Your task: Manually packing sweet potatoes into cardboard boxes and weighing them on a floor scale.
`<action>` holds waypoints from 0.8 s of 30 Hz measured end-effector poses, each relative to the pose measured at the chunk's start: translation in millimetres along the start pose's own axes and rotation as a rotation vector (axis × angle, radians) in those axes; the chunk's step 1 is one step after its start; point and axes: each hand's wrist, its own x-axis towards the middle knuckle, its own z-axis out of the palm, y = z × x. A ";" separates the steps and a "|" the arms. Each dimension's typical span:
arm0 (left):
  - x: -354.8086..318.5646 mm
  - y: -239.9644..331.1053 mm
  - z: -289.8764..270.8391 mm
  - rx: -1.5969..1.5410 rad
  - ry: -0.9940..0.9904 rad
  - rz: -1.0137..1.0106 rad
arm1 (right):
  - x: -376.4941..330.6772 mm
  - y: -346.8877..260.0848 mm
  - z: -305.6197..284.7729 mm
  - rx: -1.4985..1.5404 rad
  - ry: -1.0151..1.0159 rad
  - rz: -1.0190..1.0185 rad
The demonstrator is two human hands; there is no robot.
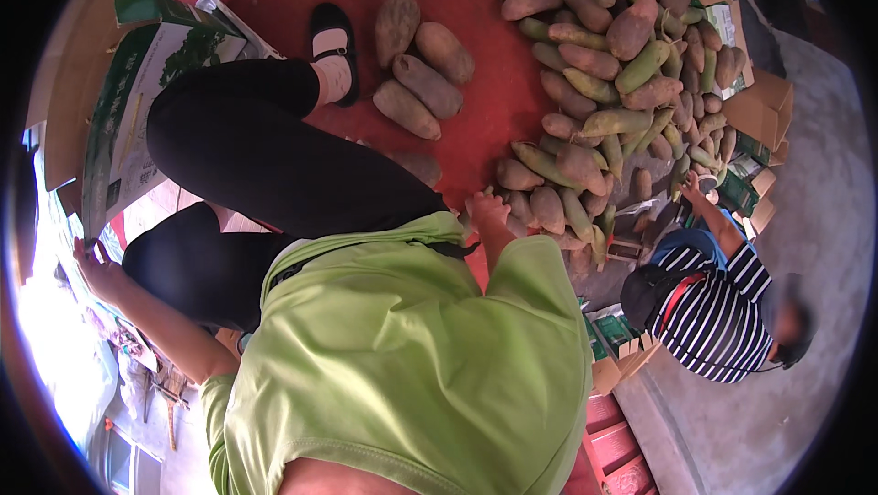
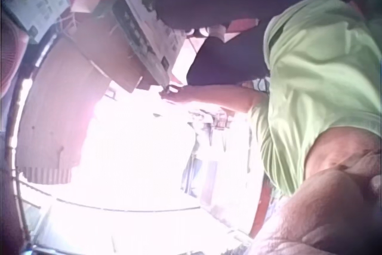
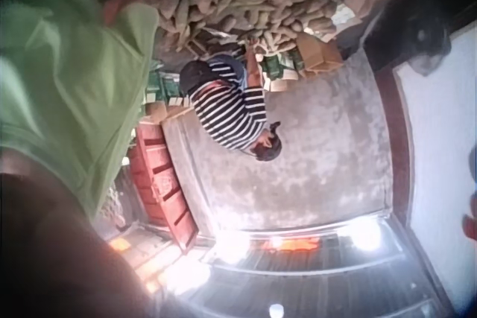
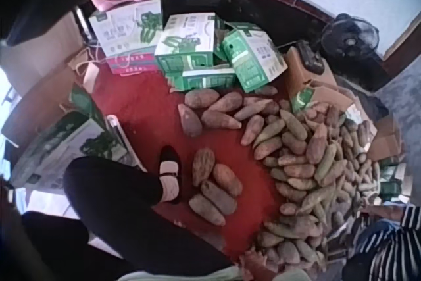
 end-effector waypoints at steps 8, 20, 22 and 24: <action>7.9 -9.3 -6.1 -0.081 -0.056 -0.020 | 56.5 -6.2 -62.4 0.517 0.260 0.002; 7.3 -9.3 -8.6 -0.072 -0.121 0.030 | 92.3 7.0 -94.8 0.659 0.618 -0.108; 12.1 -11.3 -13.3 -0.063 -0.113 0.014 | 88.4 21.9 -98.1 0.656 0.685 -0.104; 20.7 -12.8 -21.3 -0.055 -0.097 0.002 | 92.5 42.7 -100.4 0.810 0.755 -0.026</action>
